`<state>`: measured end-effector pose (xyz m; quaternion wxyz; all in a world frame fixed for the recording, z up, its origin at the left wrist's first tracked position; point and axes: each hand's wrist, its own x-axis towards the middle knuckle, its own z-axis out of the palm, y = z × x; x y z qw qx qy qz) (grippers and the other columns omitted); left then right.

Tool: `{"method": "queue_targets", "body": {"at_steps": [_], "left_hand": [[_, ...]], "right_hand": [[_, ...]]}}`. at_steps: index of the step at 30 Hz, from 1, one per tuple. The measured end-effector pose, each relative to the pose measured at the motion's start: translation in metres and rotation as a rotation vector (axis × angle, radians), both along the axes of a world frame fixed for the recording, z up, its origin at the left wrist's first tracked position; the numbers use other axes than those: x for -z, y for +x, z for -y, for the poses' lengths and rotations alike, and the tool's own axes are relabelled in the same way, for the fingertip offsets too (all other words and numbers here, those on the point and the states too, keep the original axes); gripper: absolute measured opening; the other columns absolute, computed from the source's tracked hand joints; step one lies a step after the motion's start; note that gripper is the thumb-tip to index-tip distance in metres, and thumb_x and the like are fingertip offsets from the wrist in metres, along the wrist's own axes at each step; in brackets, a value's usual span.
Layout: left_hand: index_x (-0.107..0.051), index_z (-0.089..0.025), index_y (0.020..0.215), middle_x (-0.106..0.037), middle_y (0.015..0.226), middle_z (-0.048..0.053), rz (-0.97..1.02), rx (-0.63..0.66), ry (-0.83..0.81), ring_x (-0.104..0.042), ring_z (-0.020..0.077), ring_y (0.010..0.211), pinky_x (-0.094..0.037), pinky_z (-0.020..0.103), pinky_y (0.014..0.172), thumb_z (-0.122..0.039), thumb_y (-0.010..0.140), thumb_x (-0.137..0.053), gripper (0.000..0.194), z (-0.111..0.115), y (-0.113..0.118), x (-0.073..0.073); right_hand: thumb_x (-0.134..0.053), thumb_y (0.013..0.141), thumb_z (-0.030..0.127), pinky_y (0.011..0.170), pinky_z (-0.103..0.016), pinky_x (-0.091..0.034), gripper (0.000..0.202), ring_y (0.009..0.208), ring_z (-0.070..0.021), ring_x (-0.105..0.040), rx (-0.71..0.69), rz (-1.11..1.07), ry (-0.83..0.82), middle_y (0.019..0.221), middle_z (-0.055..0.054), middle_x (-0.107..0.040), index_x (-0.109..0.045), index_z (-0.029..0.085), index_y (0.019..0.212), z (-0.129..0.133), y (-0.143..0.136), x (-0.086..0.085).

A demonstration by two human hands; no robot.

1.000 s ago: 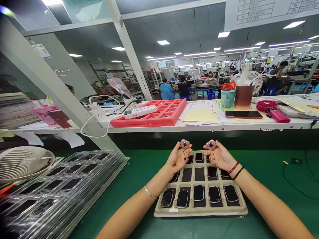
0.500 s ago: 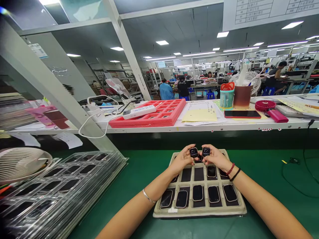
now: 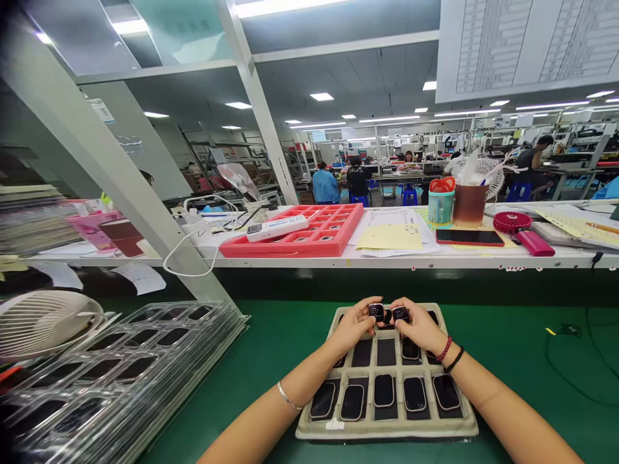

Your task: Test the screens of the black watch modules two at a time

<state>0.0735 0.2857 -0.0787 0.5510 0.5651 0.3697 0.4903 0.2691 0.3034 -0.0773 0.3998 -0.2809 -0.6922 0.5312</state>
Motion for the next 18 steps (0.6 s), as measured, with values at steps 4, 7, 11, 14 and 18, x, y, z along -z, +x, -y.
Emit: {"method": "queue_targets", "body": {"at_steps": [4,7,11,14,18], "left_hand": [[-0.046,-0.015,0.125,-0.06,0.1,0.01,0.017,0.01,-0.039,-0.063,0.0187,0.078,-0.045,0.02,0.052,-0.019,0.066,-0.061,0.06,0.003,0.002,-0.004],[-0.045,-0.015,0.126,-0.059,0.1,0.01,0.021,0.02,-0.062,-0.064,0.0207,0.082,-0.046,0.021,0.053,-0.017,0.064,-0.06,0.064,0.007,0.002,-0.011],[-0.048,-0.014,0.122,-0.061,0.097,0.01,0.032,0.034,-0.083,-0.064,0.0204,0.081,-0.047,0.021,0.054,-0.016,0.063,-0.06,0.06,0.009,-0.008,-0.035],[-0.048,-0.015,0.122,-0.061,0.101,0.012,0.033,0.059,-0.083,-0.064,0.0201,0.081,-0.046,0.021,0.055,-0.015,0.063,-0.061,0.06,0.007,-0.019,-0.066],[-0.045,-0.015,0.126,-0.06,0.105,0.013,0.048,0.008,0.002,-0.063,0.0216,0.087,-0.047,0.021,0.057,-0.016,0.068,-0.061,0.061,0.005,-0.026,-0.112]], "right_hand": [[-0.057,0.072,0.015,0.06,-0.024,-0.044,0.035,0.071,-0.0139,-0.054,0.009,0.016,-0.012,0.087,-0.003,-0.059,-0.049,0.018,0.107,0.003,-0.001,-0.004],[-0.056,0.073,0.017,0.059,-0.025,-0.046,0.04,0.068,-0.0132,-0.055,-0.012,0.028,-0.048,0.091,-0.004,-0.058,-0.046,0.018,0.111,0.007,-0.002,-0.009],[-0.057,0.077,0.024,0.056,-0.026,-0.048,0.044,0.067,-0.0133,-0.056,-0.096,0.048,-0.123,0.097,-0.006,-0.057,-0.043,0.019,0.118,0.006,-0.002,-0.025],[-0.059,0.081,0.03,0.057,-0.026,-0.049,0.045,0.069,-0.0139,-0.057,-0.159,0.031,-0.12,0.099,-0.007,-0.057,-0.042,0.019,0.121,-0.002,-0.002,-0.052],[-0.059,0.085,0.034,0.059,-0.027,-0.049,0.044,0.072,-0.0148,-0.058,-0.161,-0.029,0.002,0.103,-0.009,-0.057,-0.041,0.019,0.123,-0.011,-0.006,-0.098]]}}
